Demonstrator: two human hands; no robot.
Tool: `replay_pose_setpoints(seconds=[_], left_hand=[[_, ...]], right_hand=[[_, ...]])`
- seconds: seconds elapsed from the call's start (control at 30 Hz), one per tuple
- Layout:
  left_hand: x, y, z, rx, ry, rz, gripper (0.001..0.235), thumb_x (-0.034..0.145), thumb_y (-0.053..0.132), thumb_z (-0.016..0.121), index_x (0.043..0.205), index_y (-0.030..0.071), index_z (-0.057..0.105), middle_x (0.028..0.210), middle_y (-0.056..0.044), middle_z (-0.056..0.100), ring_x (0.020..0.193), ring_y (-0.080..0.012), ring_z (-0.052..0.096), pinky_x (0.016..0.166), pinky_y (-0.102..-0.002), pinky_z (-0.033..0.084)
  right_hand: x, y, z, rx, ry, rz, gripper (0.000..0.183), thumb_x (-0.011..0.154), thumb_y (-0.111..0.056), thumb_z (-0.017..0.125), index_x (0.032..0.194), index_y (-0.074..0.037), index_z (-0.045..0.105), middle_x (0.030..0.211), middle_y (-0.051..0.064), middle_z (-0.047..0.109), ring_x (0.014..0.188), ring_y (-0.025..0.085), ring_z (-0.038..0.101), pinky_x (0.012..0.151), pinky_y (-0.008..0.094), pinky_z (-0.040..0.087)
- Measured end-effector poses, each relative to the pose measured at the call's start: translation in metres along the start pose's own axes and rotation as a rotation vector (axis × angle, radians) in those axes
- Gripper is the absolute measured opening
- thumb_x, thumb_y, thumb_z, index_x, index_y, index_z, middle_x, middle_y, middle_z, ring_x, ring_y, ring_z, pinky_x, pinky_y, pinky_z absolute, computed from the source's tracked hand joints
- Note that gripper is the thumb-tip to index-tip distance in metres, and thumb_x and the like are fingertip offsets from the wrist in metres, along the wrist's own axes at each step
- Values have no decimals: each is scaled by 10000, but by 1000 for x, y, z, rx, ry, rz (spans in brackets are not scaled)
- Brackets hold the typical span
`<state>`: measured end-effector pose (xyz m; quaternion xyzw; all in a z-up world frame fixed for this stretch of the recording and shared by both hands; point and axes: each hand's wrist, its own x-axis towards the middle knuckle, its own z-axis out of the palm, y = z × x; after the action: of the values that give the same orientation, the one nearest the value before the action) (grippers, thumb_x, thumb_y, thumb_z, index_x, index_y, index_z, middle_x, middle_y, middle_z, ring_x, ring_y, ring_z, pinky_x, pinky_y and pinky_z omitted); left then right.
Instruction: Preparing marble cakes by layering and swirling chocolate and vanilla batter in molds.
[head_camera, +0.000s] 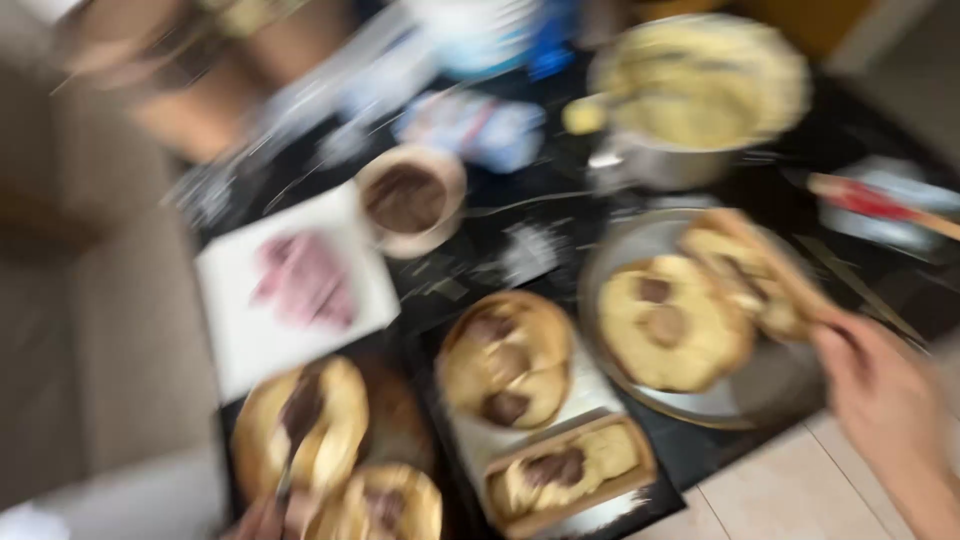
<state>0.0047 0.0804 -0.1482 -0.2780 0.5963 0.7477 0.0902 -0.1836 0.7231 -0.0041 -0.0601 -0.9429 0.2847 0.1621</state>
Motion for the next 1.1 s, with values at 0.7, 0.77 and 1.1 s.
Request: replay_pose_setpoints(seconds=[0.7,0.77,1.1], left_hand=[[-106,181,-34,170,-26,-260,359,1044,230,499,1046,-108,622,627,-34,490,434,-116,412,378,-295,368],[-103,174,-53,167,-126,-235,392,1066,222,494,983,-155,562,610,-39,440,436,-117,386,383,-291,356],[-66,179,-80,152,-356,-390,360,1027,238,484,1188,-6,695,579,28,403,426,-71,282,360,-264,245]], right_hand=[[-172,-382,238,-117,-688,-1389,878,837,35,604,1606,-210,260,630,50,568,409,112,494,337,277,471],[-184,-387,242,-168,-672,-1380,876,845,73,585,1607,-217,266,614,36,563,411,106,487,319,259,462],[-207,-389,237,-276,-718,-1167,973,755,121,616,1610,-231,312,581,16,564,370,85,465,303,258,436]])
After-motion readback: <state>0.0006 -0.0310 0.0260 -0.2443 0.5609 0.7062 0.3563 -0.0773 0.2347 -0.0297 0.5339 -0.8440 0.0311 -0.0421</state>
